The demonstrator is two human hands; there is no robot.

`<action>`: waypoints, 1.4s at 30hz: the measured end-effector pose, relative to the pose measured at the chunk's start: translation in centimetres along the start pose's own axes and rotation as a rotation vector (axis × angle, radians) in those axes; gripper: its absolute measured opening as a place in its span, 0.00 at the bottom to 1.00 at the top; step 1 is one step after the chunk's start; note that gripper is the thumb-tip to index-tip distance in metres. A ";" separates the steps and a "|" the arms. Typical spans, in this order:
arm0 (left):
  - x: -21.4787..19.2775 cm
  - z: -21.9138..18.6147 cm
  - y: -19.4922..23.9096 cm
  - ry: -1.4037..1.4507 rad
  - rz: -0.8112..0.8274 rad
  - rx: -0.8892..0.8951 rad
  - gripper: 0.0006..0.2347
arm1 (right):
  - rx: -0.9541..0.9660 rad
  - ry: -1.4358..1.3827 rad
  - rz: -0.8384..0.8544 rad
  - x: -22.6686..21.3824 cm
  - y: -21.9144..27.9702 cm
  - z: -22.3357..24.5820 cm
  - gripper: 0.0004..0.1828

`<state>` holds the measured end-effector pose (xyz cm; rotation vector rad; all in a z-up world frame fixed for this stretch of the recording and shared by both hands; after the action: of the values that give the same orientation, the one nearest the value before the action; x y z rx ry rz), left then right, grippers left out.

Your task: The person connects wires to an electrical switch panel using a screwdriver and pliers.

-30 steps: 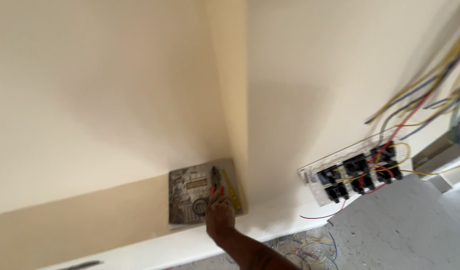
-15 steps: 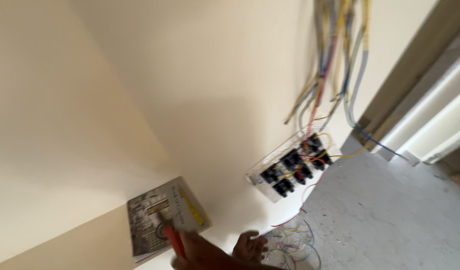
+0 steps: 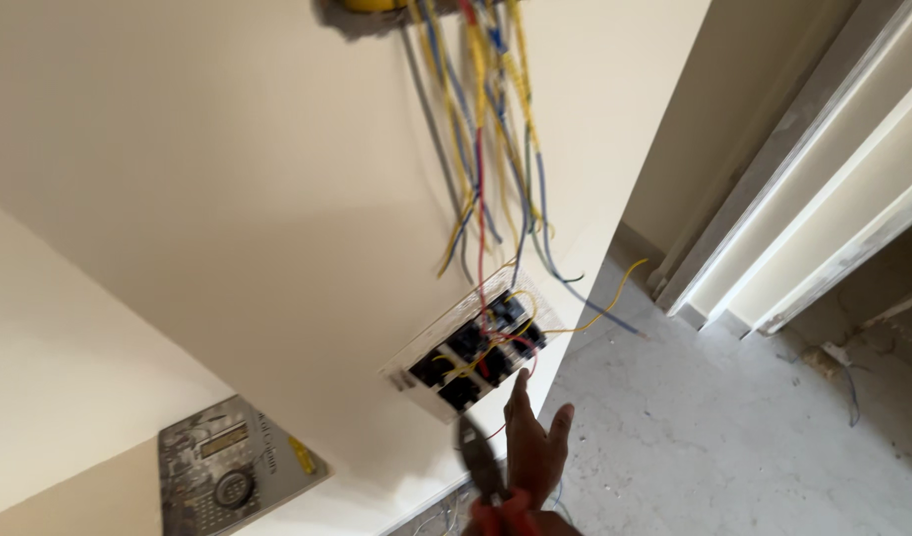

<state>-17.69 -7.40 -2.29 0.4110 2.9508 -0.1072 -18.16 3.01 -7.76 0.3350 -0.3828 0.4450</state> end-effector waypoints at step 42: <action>-14.3 -11.2 2.0 -0.762 -0.304 0.340 0.05 | 0.204 0.113 0.066 -5.6 -2.8 2.0 0.40</action>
<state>-5.21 -8.23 11.01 -0.0531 2.2070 -0.6473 -22.03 -2.08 -9.04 0.4941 -0.2392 0.5668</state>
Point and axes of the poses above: each hand's wrist, its own y-axis away from the middle knuckle, its own x-axis out of the palm, z = x × y, the point moved 8 cm from there along -y, towards the middle knuckle, and after that the axes turned 8 degrees about z, right-handed, at the moved point
